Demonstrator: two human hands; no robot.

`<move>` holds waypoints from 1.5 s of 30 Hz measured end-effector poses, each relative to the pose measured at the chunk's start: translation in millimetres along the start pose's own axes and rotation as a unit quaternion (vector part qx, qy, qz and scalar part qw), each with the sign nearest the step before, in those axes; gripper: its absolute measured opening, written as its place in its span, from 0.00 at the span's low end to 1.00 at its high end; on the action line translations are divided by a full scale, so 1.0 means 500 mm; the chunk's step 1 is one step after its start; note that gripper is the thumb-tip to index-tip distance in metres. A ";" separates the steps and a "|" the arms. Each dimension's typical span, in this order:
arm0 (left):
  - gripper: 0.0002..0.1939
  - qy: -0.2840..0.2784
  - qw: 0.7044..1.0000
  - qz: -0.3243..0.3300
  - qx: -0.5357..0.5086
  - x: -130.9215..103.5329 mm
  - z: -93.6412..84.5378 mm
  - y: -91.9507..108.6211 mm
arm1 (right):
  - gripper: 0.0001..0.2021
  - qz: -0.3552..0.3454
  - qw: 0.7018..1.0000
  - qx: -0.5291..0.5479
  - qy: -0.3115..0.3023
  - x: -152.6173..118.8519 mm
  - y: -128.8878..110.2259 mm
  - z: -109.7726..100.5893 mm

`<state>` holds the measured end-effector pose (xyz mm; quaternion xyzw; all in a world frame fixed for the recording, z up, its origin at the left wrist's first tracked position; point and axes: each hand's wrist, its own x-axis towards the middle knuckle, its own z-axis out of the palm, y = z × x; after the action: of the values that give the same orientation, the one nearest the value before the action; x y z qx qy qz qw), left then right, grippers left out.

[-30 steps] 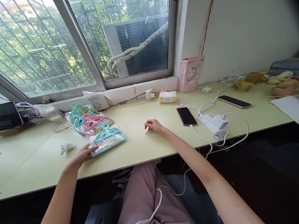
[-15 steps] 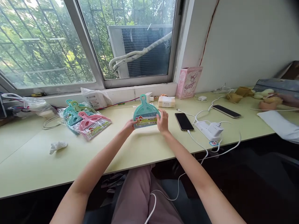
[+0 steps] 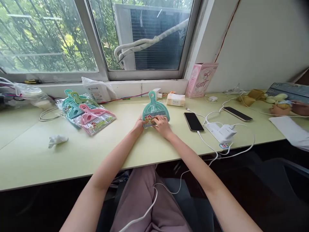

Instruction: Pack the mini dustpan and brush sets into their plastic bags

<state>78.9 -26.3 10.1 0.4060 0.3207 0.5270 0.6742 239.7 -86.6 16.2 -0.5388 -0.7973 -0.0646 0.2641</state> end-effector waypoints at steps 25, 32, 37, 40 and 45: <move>0.14 0.187 0.966 0.018 -0.177 0.005 -0.015 0.044 | 0.12 0.084 0.954 0.287 -0.004 0.008 0.026 0.017; 0.16 0.144 0.978 -0.007 -0.149 -0.010 0.024 0.023 | 0.12 0.324 0.788 0.523 0.024 0.021 0.052 0.012; 0.20 0.114 0.985 0.002 -0.128 -0.012 0.029 0.016 | 0.12 0.308 0.718 0.622 0.045 0.018 0.040 -0.014; 0.21 0.129 0.985 0.003 -0.113 -0.010 0.021 0.022 | 0.12 0.303 0.713 0.633 0.011 0.015 0.025 -0.027; 0.28 0.101 0.992 0.014 -0.081 -0.011 0.025 0.032 | 0.12 0.299 0.710 0.635 -0.058 0.014 0.015 -0.029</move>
<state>80.9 -32.2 30.3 0.2995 0.3373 0.5991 0.6615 249.7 -83.3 30.5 -0.4573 -0.4610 0.5708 0.5025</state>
